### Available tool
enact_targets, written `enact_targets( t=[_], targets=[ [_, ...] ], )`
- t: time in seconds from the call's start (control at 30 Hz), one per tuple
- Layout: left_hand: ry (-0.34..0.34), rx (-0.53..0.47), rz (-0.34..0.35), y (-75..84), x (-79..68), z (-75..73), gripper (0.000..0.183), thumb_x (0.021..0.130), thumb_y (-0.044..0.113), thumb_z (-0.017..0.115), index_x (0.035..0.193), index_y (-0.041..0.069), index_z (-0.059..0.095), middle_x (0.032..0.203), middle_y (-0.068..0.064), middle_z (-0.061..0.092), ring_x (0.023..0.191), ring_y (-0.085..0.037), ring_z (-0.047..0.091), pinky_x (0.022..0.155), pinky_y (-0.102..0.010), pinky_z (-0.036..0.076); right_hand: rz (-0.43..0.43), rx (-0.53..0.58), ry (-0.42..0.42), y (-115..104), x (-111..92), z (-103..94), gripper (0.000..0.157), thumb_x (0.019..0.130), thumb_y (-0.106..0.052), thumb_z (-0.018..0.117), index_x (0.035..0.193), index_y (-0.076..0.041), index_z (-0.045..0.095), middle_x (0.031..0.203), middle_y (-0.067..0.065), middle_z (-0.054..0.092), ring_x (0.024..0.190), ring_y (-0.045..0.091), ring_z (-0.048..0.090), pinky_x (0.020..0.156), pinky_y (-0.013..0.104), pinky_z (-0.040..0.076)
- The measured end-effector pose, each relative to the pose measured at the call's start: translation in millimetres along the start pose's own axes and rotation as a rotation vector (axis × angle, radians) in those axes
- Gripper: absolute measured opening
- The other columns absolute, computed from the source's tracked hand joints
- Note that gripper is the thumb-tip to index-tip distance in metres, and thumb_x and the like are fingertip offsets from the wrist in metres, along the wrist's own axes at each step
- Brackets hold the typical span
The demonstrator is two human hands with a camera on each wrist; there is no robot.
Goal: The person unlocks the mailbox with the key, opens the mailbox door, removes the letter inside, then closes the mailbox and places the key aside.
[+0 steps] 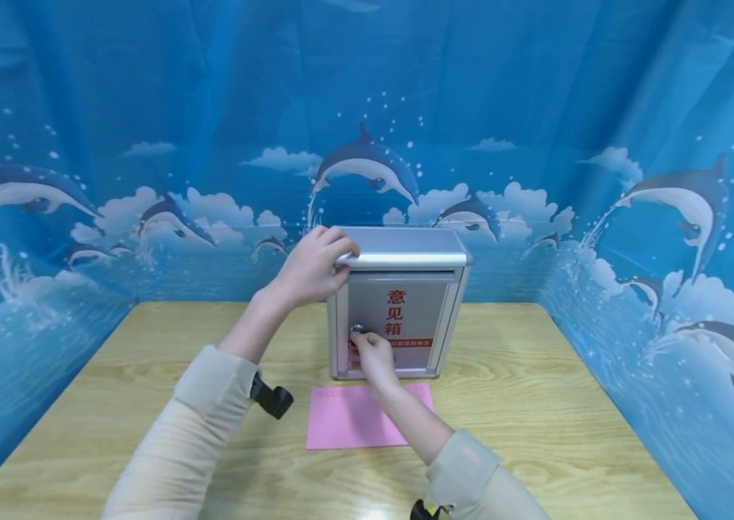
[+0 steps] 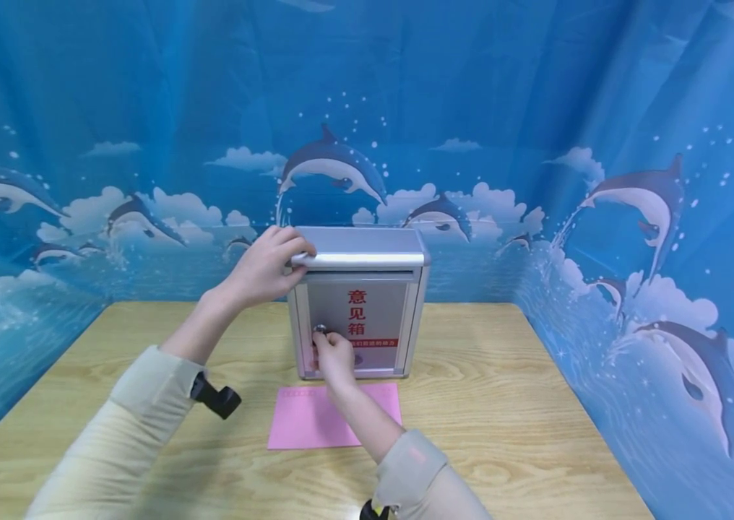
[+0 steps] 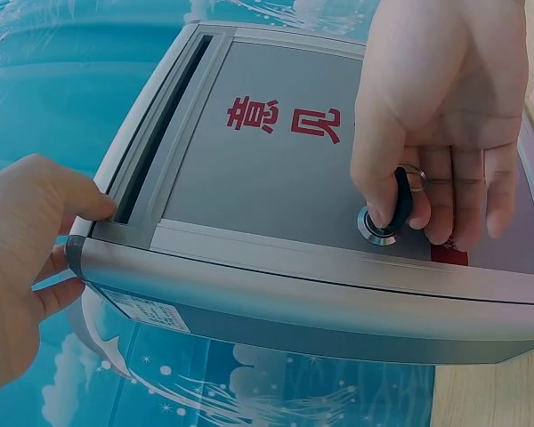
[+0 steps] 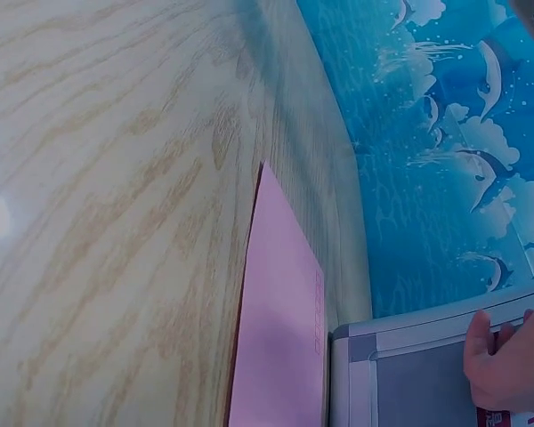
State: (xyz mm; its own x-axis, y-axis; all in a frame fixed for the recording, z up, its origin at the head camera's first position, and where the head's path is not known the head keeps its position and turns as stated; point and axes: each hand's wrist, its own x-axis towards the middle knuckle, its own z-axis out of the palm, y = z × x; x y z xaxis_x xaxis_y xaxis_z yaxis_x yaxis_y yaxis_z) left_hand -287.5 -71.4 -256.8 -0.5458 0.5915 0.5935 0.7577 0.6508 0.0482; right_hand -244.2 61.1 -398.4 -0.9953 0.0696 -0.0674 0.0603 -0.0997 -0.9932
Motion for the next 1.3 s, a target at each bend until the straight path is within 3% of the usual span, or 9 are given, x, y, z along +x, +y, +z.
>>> enact_targets(
  t=[0.43,0.7,1.0,1.17,1.3],
  targets=[
    [-0.005,0.025,-0.004,1.9,0.9,-4.4,0.020,0.081,0.004,0.065,0.101,0.008,0.064,0.101,-0.006,0.058,0.094,-0.025,0.049,0.083,-0.038,0.041,-0.017,-0.004,-0.023,-0.3,1.2,-0.3,0.023,0.094,-0.011,0.047,0.089,0.009,0.055,0.088,0.013,0.055,0.082,0.025,0.057,0.081,0.042,0.050],
    [-0.009,0.038,0.000,2.9,2.8,-4.5,0.020,0.081,0.004,0.065,0.100,0.008,0.064,0.101,-0.006,0.058,0.094,-0.025,0.049,0.083,-0.038,0.041,-0.034,0.032,-0.030,2.1,2.0,0.1,0.020,0.094,-0.008,0.044,0.074,-0.003,0.046,0.089,0.010,0.050,0.082,0.021,0.053,0.083,0.042,0.049],
    [-0.015,0.039,-0.006,2.7,2.4,-2.5,0.021,0.080,0.003,0.064,0.100,0.009,0.064,0.101,-0.006,0.058,0.094,-0.025,0.049,0.082,-0.038,0.041,-0.061,0.025,-0.028,3.1,-4.4,-0.7,0.019,0.092,-0.006,0.044,0.077,0.002,0.052,0.091,0.013,0.055,0.081,0.021,0.053,0.082,0.046,0.049],
    [-0.017,0.035,-0.007,3.5,1.9,-2.8,0.021,0.081,0.003,0.064,0.101,0.008,0.064,0.102,-0.007,0.058,0.094,-0.025,0.049,0.083,-0.038,0.041,-0.076,-0.083,-0.043,5.4,-5.8,-3.6,0.023,0.092,-0.008,0.046,0.068,-0.006,0.047,0.077,0.006,0.050,0.066,0.013,0.046,0.077,0.042,0.051],
    [-0.023,0.036,-0.015,4.6,1.4,-3.1,0.020,0.081,0.003,0.064,0.101,0.008,0.063,0.102,-0.007,0.057,0.095,-0.025,0.048,0.083,-0.038,0.041,-0.089,-0.186,-0.088,5.4,-8.8,-8.4,0.025,0.091,-0.008,0.048,0.067,-0.005,0.046,0.073,0.007,0.053,0.065,0.014,0.050,0.070,0.036,0.053]
  ],
)
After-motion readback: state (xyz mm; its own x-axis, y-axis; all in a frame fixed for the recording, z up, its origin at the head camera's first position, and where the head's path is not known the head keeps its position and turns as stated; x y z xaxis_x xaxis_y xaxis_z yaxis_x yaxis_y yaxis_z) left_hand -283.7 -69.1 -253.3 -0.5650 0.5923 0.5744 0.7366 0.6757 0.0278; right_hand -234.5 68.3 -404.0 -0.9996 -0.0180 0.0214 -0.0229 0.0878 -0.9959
